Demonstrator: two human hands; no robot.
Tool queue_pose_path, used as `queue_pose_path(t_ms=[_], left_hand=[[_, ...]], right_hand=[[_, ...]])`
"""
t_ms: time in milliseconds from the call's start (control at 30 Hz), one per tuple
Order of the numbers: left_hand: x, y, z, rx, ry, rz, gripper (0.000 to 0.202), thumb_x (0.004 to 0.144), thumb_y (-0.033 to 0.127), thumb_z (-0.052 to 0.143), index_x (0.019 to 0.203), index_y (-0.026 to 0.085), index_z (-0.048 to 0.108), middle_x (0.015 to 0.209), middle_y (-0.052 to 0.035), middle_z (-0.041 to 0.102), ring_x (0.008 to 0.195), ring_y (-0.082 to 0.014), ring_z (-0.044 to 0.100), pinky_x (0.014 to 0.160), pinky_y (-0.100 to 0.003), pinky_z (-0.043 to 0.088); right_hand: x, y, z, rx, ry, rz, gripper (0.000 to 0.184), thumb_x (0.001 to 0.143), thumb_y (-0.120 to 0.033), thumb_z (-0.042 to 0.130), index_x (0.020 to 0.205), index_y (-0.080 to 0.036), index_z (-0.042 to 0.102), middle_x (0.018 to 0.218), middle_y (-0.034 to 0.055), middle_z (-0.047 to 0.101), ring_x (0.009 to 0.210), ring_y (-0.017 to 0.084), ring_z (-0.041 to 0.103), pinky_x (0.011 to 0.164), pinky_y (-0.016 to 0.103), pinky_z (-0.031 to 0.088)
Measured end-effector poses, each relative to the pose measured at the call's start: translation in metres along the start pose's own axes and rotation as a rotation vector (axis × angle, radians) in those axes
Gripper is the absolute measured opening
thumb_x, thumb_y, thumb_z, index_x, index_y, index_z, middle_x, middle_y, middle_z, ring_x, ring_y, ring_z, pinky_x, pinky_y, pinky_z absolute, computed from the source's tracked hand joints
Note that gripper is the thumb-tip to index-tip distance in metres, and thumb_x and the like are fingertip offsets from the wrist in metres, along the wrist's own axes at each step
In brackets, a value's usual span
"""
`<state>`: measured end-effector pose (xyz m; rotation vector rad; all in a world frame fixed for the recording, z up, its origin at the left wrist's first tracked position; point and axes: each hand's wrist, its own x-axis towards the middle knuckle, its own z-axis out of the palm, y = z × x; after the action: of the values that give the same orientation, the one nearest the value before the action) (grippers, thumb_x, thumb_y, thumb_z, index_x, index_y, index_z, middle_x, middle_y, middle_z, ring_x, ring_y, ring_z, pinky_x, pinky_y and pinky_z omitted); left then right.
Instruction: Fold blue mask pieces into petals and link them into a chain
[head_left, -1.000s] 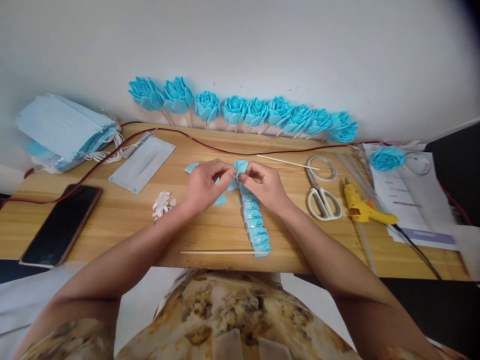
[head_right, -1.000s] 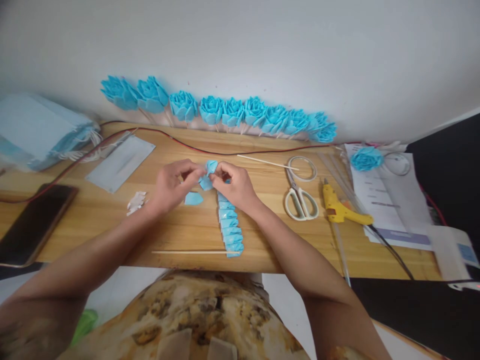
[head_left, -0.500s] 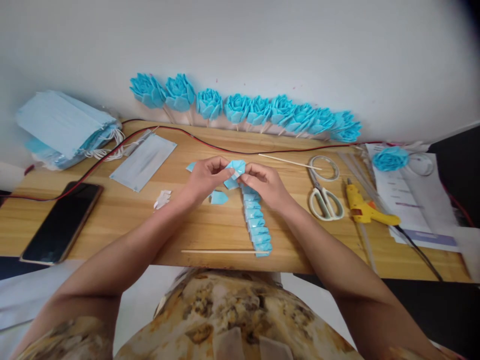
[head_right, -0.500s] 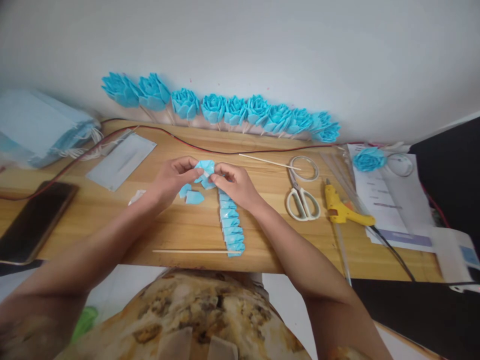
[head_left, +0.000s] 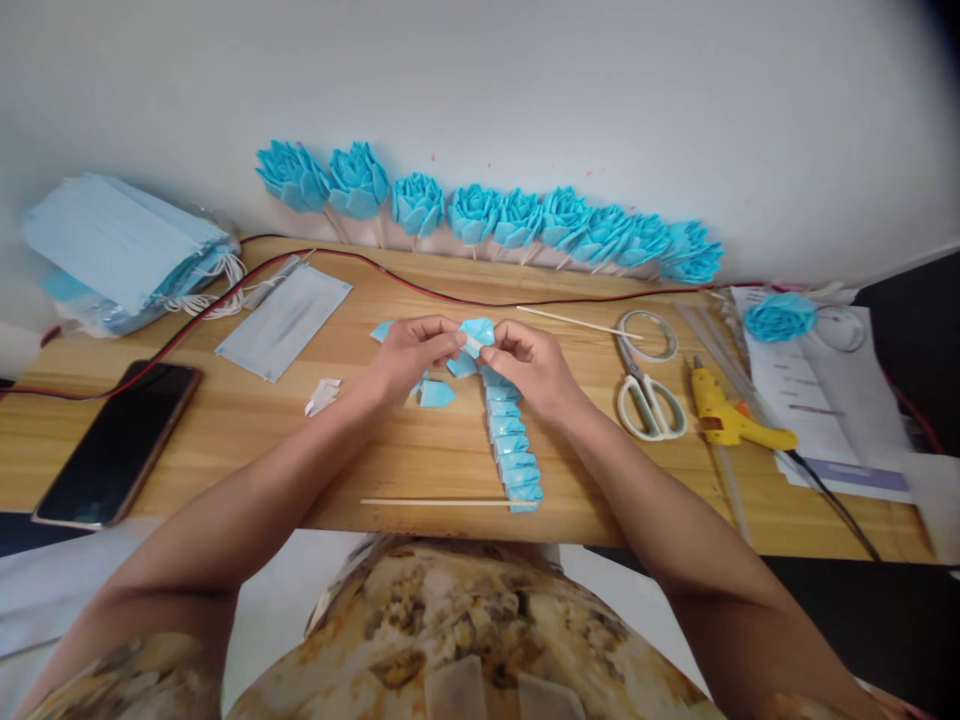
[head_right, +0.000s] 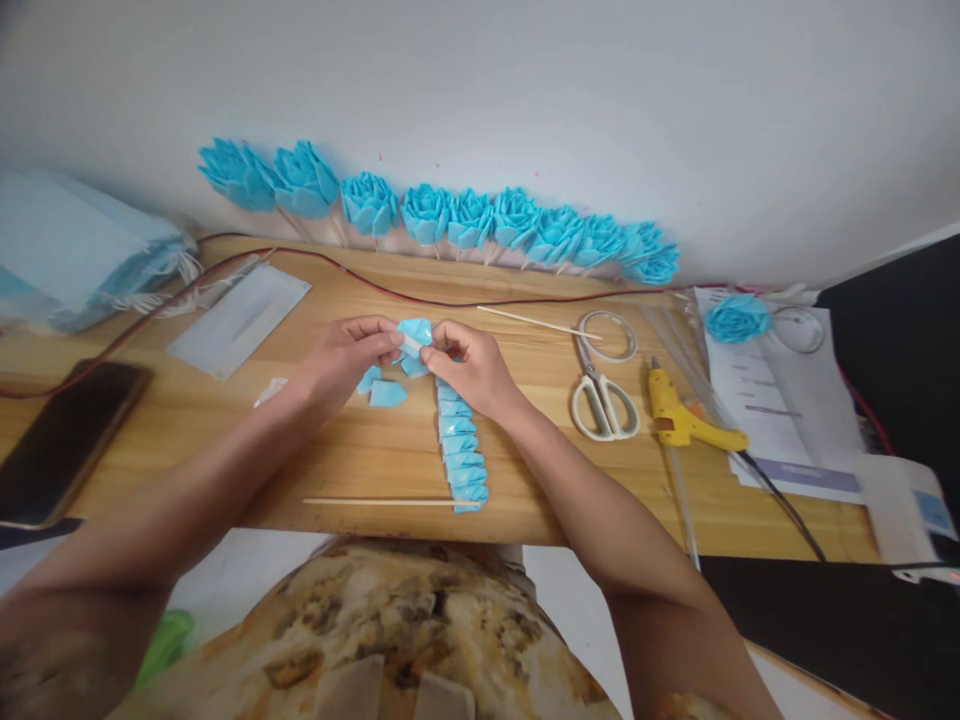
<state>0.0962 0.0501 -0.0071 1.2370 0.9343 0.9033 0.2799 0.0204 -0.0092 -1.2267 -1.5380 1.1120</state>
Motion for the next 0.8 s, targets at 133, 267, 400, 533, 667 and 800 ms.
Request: queue_pose_path(t_ms=[133, 267, 400, 533, 667, 800], left_hand=[[0.002, -0.001, -0.003, 0.031, -0.001, 0.003, 0.021, 0.074, 0.037, 0.071, 0.067, 0.017, 0.069, 0.062, 0.0002, 0.060, 0.057, -0.0096, 0.046, 0.056, -0.025, 0.037], [0.002, 0.004, -0.004, 0.098, 0.040, 0.021, 0.020, 0.069, 0.036, 0.073, 0.067, 0.016, 0.069, 0.062, 0.0008, 0.060, 0.059, -0.0103, 0.049, 0.057, -0.024, 0.038], [0.001, 0.009, -0.003, 0.133, 0.051, 0.026, 0.021, 0.067, 0.036, 0.073, 0.067, 0.016, 0.067, 0.062, 0.0021, 0.059, 0.059, -0.0095, 0.048, 0.057, -0.023, 0.038], [0.003, 0.008, -0.004, 0.140, 0.059, 0.029, 0.023, 0.067, 0.037, 0.072, 0.065, 0.016, 0.064, 0.060, 0.0025, 0.057, 0.058, -0.0091, 0.046, 0.056, -0.022, 0.037], [0.005, 0.004, -0.005, 0.136, 0.065, 0.063, 0.022, 0.073, 0.037, 0.069, 0.067, 0.016, 0.065, 0.060, 0.0021, 0.056, 0.056, -0.0089, 0.046, 0.055, -0.022, 0.036], [0.001, 0.003, -0.003, 0.208, 0.173, 0.209, 0.022, 0.083, 0.038, 0.064, 0.079, 0.017, 0.066, 0.065, 0.0010, 0.060, 0.057, -0.0098, 0.047, 0.054, -0.023, 0.036]], right_hand=[[0.001, 0.001, -0.001, -0.008, 0.004, -0.001, 0.024, 0.077, -0.034, 0.064, 0.066, -0.021, 0.047, 0.064, -0.0040, 0.045, 0.061, 0.011, 0.038, 0.059, 0.027, 0.032], [0.002, 0.002, -0.001, -0.015, -0.005, 0.000, 0.024, 0.077, -0.033, 0.064, 0.064, -0.021, 0.047, 0.064, -0.0035, 0.047, 0.061, 0.011, 0.040, 0.059, 0.027, 0.032], [0.002, 0.002, -0.002, 0.015, -0.023, 0.023, 0.023, 0.077, -0.033, 0.064, 0.065, -0.020, 0.050, 0.065, -0.0019, 0.055, 0.063, 0.011, 0.045, 0.060, 0.027, 0.034], [0.002, 0.004, -0.004, 0.064, -0.074, 0.057, 0.021, 0.081, -0.036, 0.064, 0.071, -0.019, 0.059, 0.075, 0.0013, 0.066, 0.065, 0.012, 0.050, 0.062, 0.027, 0.035], [0.002, 0.004, -0.004, 0.069, -0.061, 0.045, 0.021, 0.082, -0.037, 0.065, 0.074, -0.019, 0.064, 0.074, 0.0007, 0.065, 0.065, 0.012, 0.051, 0.062, 0.027, 0.036], [0.002, 0.002, -0.003, 0.051, -0.009, 0.019, 0.020, 0.081, -0.035, 0.065, 0.070, -0.019, 0.062, 0.071, 0.0003, 0.064, 0.064, 0.012, 0.050, 0.059, 0.027, 0.036]])
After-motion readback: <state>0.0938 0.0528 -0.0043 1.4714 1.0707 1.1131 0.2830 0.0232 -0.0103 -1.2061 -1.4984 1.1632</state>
